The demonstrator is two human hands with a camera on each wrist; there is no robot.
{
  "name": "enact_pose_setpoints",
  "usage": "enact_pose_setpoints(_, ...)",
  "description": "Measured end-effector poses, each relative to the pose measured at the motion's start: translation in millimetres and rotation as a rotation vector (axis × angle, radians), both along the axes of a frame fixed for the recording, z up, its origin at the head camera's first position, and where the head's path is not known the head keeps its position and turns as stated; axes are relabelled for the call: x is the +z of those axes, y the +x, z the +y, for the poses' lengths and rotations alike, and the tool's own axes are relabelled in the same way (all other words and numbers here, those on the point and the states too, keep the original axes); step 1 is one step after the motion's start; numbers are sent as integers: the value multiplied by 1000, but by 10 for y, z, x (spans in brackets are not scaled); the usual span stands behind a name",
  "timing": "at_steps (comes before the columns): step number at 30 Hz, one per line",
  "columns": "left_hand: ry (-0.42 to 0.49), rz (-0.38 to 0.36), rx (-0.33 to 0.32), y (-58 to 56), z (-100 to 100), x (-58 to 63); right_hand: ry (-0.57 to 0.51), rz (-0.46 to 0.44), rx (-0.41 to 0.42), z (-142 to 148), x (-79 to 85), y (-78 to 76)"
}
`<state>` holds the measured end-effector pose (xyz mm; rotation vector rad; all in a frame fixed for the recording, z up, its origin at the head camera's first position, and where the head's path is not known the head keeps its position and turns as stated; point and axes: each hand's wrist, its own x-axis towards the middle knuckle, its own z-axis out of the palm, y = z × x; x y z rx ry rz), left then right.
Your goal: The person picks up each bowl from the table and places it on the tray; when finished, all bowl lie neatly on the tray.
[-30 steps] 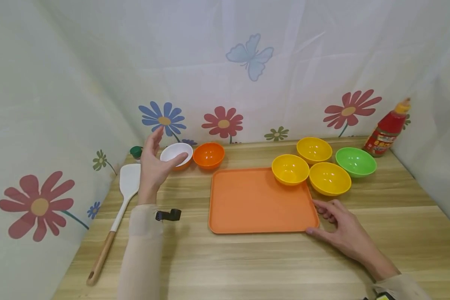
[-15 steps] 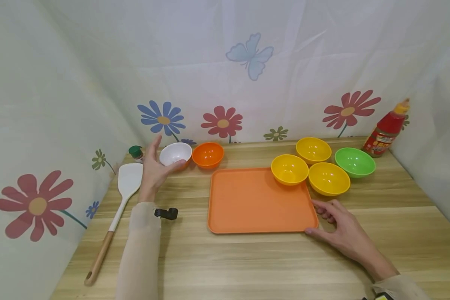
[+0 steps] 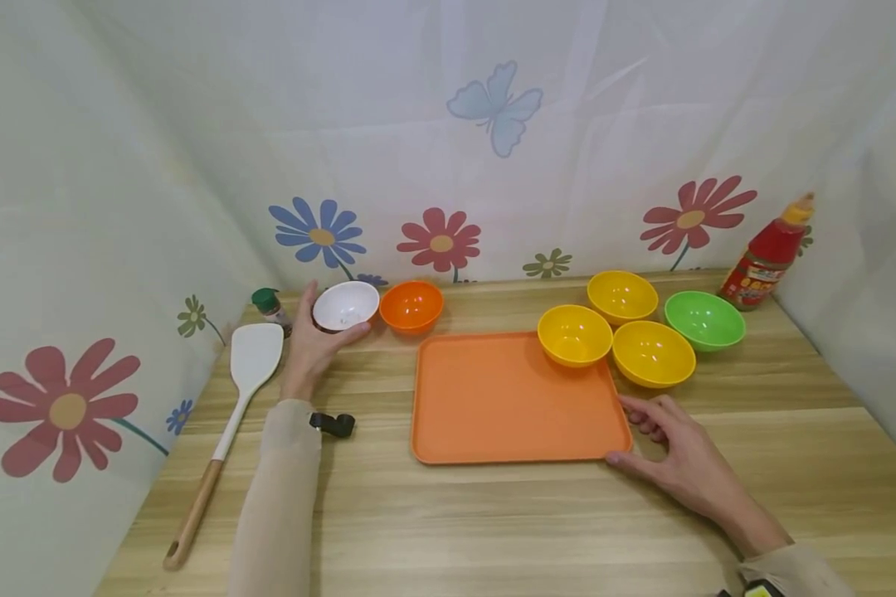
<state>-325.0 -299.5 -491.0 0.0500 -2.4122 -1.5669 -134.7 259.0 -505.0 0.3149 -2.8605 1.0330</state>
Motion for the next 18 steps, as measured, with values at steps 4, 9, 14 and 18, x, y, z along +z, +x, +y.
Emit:
enact_pose_setpoints(4,49,-40,26,-14,-6,-46,-3,1,2,-2,1,-6)
enact_pose_setpoints(9,78,-17,34,-45,-18,-57,-1,-4,-2,-11,21,-11)
enact_pose_setpoints(14,122,-18,25,-53,-32,-77,1,1,-2,-15,19,-4)
enact_pose_setpoints(18,131,-25,30,-41,-42,-93,-1,5,3,-17,13,4)
